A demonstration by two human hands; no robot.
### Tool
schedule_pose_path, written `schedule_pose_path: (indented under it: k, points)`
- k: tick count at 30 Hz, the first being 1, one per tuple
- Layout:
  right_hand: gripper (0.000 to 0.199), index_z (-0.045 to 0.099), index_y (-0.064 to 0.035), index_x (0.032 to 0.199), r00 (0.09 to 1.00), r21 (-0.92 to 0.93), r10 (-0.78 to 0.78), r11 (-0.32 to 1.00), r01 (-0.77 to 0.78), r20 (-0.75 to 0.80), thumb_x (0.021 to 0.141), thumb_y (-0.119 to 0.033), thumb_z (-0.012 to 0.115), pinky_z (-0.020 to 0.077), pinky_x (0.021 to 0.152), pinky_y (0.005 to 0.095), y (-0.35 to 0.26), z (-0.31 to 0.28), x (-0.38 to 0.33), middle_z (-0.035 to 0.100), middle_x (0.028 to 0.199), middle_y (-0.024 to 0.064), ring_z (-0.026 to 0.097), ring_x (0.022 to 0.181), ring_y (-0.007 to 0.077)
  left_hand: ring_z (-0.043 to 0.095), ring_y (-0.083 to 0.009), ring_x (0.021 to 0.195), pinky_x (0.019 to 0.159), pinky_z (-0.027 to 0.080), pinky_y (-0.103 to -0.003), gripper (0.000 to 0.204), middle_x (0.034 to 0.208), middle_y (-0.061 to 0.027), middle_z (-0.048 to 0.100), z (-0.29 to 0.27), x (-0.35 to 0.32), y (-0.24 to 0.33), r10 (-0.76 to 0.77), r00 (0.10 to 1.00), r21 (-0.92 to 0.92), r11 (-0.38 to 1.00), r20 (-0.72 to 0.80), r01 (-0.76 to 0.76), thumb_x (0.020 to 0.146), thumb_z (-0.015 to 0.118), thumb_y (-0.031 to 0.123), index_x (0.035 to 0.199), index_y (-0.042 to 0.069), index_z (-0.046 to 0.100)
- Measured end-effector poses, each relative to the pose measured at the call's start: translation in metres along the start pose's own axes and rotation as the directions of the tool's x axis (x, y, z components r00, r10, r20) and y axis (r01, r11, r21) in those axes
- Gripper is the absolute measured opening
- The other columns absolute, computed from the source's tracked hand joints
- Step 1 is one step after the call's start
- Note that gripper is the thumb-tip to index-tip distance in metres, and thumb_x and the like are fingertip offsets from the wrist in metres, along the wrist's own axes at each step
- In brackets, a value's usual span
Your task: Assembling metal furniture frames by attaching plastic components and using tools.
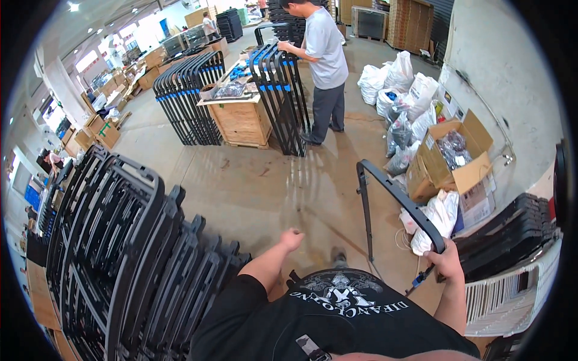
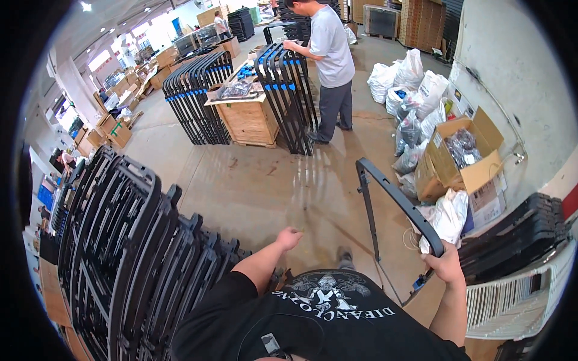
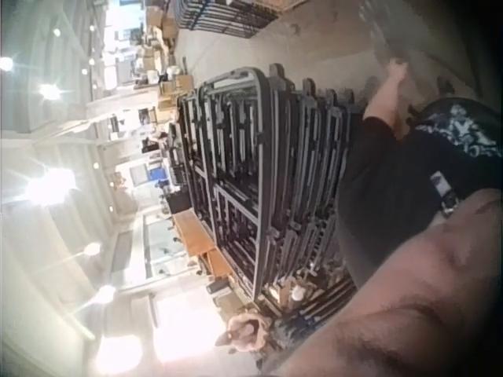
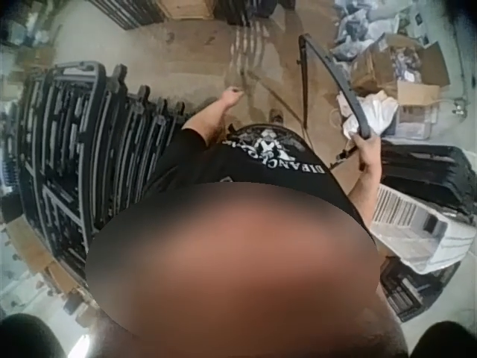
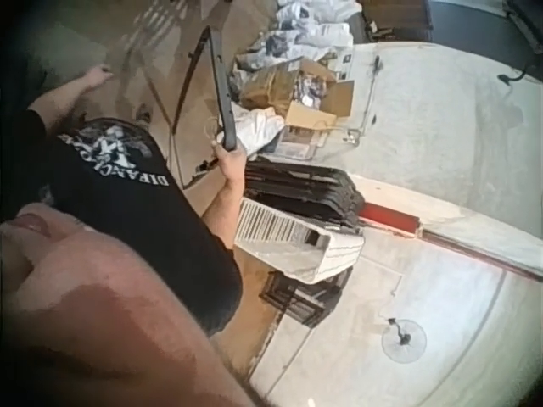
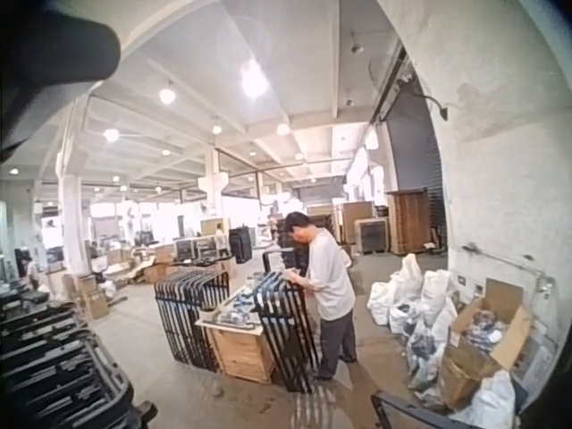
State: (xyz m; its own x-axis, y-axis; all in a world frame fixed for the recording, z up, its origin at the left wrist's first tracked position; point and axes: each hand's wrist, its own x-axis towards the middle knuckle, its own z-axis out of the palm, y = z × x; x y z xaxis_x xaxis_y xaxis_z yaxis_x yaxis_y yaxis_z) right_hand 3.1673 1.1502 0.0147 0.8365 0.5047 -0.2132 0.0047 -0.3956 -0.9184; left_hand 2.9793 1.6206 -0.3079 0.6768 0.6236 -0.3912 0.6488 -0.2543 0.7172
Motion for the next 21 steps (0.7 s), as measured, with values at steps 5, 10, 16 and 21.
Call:
schedule_pose_path:
  k: [5, 10, 16, 21]
  points:
    - [0.019, 0.060, -0.0009, 0.090, 0.997, 0.048, 0.037, 0.998, -0.041, 0.074, 0.081, -0.001, 0.077, 0.0431, 0.046, 0.0270, -0.048, 0.034, 0.136, 0.059, 0.064, 0.0025, 0.053, 0.049, 0.0092, 0.073, -0.0332, 0.099, 0.091, 0.057, -0.042, 0.044, 0.106, -0.0170, 0.076, -0.003, 0.087, 0.026, 0.184, 0.962, 0.118, 0.971, 0.202, -0.210, 0.088, 0.068, 0.040, 0.117, 0.007, 0.074]
    - [0.028, 0.058, -0.0021, 0.104, 0.995, -0.066, -0.031, 0.997, 0.037, 0.098, 0.089, -0.016, 0.077, 0.0430, 0.044, 0.0278, -0.077, 0.084, 0.321, 0.052, 0.065, -0.0015, 0.052, 0.049, 0.0086, 0.075, -0.0357, 0.084, 0.079, 0.058, -0.044, 0.048, 0.087, -0.0186, 0.076, -0.044, 0.143, -0.099, -0.183, 0.968, 0.464, 0.882, 0.170, 0.086, 0.087, 0.060, 0.051, 0.090, 0.008, 0.080]
    - [0.030, 0.055, 0.0005, 0.107, 0.899, -0.022, 0.084, 0.996, -0.083, 0.430, 0.096, -0.023, 0.072, 0.0471, 0.046, 0.0288, -0.124, 0.199, 0.478, 0.054, 0.065, 0.0004, 0.054, 0.050, 0.0107, 0.071, -0.0378, 0.105, 0.087, 0.057, -0.046, 0.030, 0.113, -0.0161, 0.074, -0.129, 0.133, -0.181, -0.522, 0.832, 0.497, 0.781, 0.189, 0.377, 0.086, 0.062, 0.037, 0.107, 0.019, 0.076]
    - [0.025, 0.054, -0.0004, 0.106, 0.853, 0.035, 0.056, 0.996, -0.086, 0.519, 0.099, -0.020, 0.068, 0.0434, 0.047, 0.0279, -0.206, 0.297, 0.560, 0.054, 0.066, 0.0012, 0.051, 0.052, 0.0091, 0.072, -0.0294, 0.059, 0.057, 0.056, -0.044, 0.034, 0.061, -0.0161, 0.067, -0.184, 0.169, -0.110, -0.807, 0.591, 0.000, 0.591, -0.001, 0.807, 0.081, 0.058, 0.029, 0.068, 0.003, 0.074]
